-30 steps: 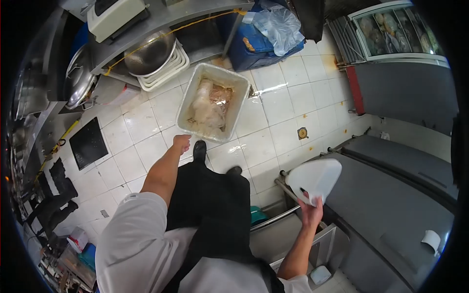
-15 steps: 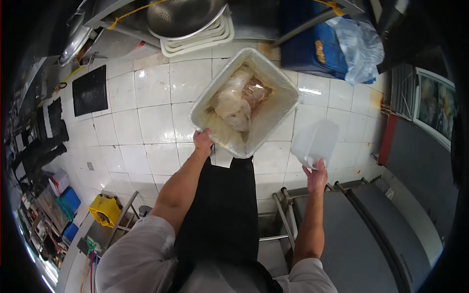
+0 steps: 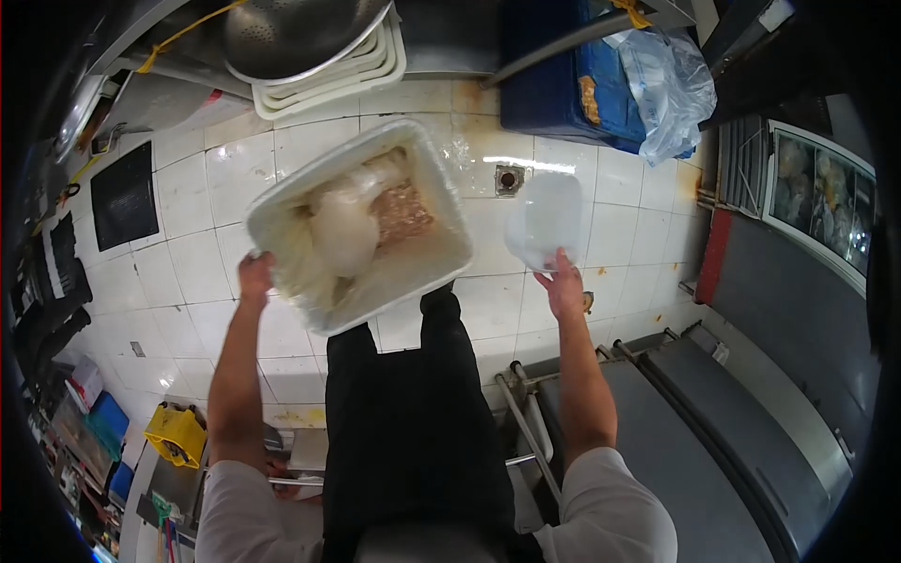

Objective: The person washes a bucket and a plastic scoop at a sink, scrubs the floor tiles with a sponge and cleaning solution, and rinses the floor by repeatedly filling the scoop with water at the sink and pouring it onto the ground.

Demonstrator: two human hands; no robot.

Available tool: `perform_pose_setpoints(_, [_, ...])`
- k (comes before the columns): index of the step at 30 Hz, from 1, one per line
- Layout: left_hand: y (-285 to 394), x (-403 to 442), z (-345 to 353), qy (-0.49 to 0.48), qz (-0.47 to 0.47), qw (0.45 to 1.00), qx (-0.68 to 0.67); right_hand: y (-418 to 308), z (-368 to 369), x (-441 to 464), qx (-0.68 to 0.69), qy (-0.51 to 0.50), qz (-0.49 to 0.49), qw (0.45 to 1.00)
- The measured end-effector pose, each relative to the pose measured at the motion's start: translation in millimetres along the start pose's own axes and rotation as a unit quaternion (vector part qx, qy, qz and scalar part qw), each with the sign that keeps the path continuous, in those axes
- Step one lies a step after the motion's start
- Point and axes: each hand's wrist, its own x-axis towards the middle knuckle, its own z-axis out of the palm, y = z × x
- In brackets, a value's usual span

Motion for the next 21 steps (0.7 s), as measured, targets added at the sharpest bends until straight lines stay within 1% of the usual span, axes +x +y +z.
perform_pose_setpoints(1, [-0.8, 7.7, -23.2, -0.019, 0.012, 1.0, 0.015, 3.9, 9.0, 7.2, -0.007, -0.011, 0.0, 1.0])
perform_pose_setpoints(2, [5.8, 10.9, -43.6, 0.008, 0.005, 0.995, 0.104, 10.0, 18.7, 14.0, -0.013, -0.022, 0.001, 1.0])
perform_pose_setpoints(3, [-48.8, 59.6, -92.2, -0.039, 0.291, 0.941, 0.166, 16.4, 29.7, 21.0, -0.014, -0.041, 0.004, 0.999])
perform_pose_setpoints(4, [-52.9, 74.0, -120.6, -0.023, 0.225, 0.948, 0.222, 23.2, 41.2, 29.0, -0.015, -0.061, 0.006, 0.998])
perform_pose_setpoints(5, [-34.4, 55.9, -133.9, -0.042, 0.225, 0.947, 0.226, 30.6, 55.0, 37.2, -0.016, -0.081, 0.009, 0.997])
perform_pose_setpoints(6, [-27.3, 49.5, -138.8, 0.011, 0.187, 0.965, 0.185, 35.8, 71.5, 44.1, -0.027, -0.096, 0.014, 0.995])
perform_pose_setpoints(7, [-39.6, 65.1, -162.1, 0.012, 0.288, 0.937, 0.197, 38.7, 90.0, 51.3, -0.039, -0.11, 0.018, 0.993])
perform_pose_setpoints(8, [-44.9, 78.1, -188.5, 0.005, 0.372, 0.884, 0.283, 44.5, 108.0, 59.3, -0.051, -0.124, 0.023, 0.991])
perform_pose_setpoints(10, [-51.9, 89.8, -229.8, 0.033, 0.383, 0.865, 0.322, 64.3, 148.1, 80.4, -0.013, -0.146, 0.06, 0.987])
perform_pose_setpoints(12, [-63.7, 105.5, -281.2, 0.075, 0.298, 0.852, 0.423, 92.6, 188.6, 106.7, 0.025, -0.182, 0.082, 0.98])
perform_pose_setpoints(13, [-66.6, 110.3, -293.8, 0.096, 0.256, 0.839, 0.471, 99.6, 211.0, 113.3, 0.021, -0.204, 0.09, 0.974])
perform_pose_setpoints(14, [-58.6, 106.9, -291.0, 0.129, 0.194, 0.798, 0.556, 104.5, 234.1, 119.2, 0.019, -0.226, 0.097, 0.969])
perform_pose_setpoints(16, [-24.7, 78.5, -269.5, 0.188, 0.062, 0.682, 0.704, 123.6, 278.8, 135.7, 0.078, -0.246, 0.133, 0.957])
perform_pose_setpoints(18, [2.3, 44.1, -218.0, 0.307, 0.224, 0.704, 0.6, 138.3, 320.6, 148.1, 0.092, -0.235, 0.162, 0.954])
perform_pose_setpoints(19, [20.7, 23.1, -185.5, 0.359, 0.303, 0.699, 0.539, 149.2, 339.6, 155.2, 0.111, -0.237, 0.174, 0.949])
perform_pose_setpoints(21, [69.9, -26.6, -92.0, 0.293, 0.347, 0.721, 0.524, 165.3, 368.3, 168.8, 0.144, -0.24, 0.191, 0.941])
